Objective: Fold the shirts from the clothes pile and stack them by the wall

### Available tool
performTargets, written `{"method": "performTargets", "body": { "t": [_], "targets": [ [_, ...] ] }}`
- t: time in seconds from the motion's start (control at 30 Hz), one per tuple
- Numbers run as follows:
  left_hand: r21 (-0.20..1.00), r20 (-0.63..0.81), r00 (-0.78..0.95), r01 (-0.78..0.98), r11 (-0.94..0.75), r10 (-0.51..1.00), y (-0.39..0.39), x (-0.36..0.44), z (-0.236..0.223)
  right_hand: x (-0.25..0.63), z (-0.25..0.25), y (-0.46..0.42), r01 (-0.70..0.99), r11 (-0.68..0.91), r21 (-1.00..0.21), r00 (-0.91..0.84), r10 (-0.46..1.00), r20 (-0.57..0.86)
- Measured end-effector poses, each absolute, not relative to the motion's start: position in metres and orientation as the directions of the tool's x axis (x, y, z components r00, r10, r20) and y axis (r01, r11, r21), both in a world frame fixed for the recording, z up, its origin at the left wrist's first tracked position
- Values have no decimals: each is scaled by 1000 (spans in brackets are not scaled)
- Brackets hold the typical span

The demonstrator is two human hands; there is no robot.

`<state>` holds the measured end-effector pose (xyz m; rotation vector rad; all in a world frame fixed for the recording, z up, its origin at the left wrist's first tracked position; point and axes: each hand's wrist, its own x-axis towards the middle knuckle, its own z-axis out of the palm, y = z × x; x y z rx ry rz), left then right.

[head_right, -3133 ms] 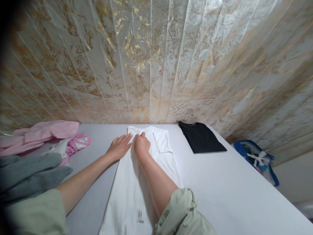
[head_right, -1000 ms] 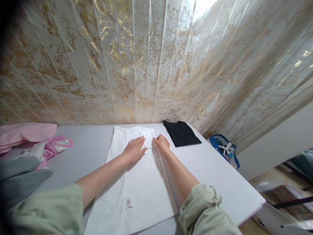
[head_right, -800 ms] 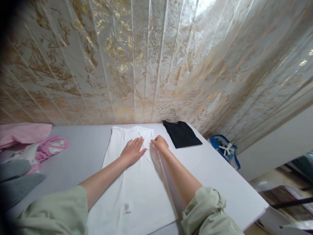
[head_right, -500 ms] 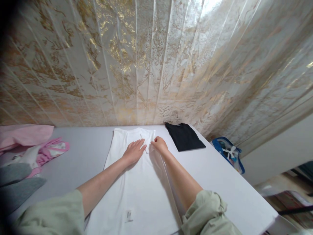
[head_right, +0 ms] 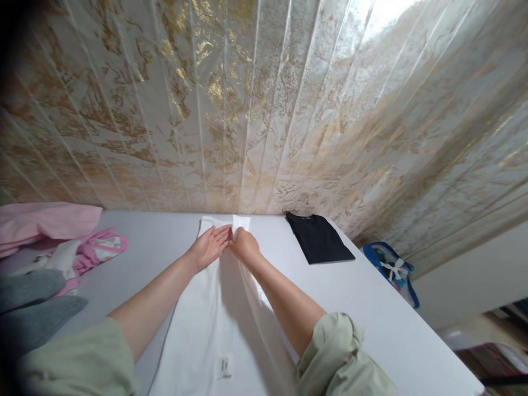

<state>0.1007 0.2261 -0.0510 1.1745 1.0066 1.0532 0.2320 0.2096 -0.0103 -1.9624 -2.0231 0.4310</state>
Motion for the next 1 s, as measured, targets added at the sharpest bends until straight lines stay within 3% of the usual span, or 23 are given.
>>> {"method": "performTargets", "body": {
  "t": [0.2, 0.37, 0.63, 1.0],
  "targets": [
    [997, 76, 34, 12, -77, 997, 228, 107, -49, 217, -19, 210, 967, 44, -252, -58, 997, -49],
    [925, 275, -190, 320, -205, 943, 231, 101, -52, 219, -16, 202, 985, 53, -165, -67, 995, -79],
    [642, 363, -22, 730, -233, 931, 226, 97, -73, 209, -8, 195, 988, 81, -129, -89, 995, -56],
    [403, 310, 150, 874, -272, 939, 213, 97, -63, 204, -17, 192, 989, 74, -130, -80, 996, -40]
  ]
}}
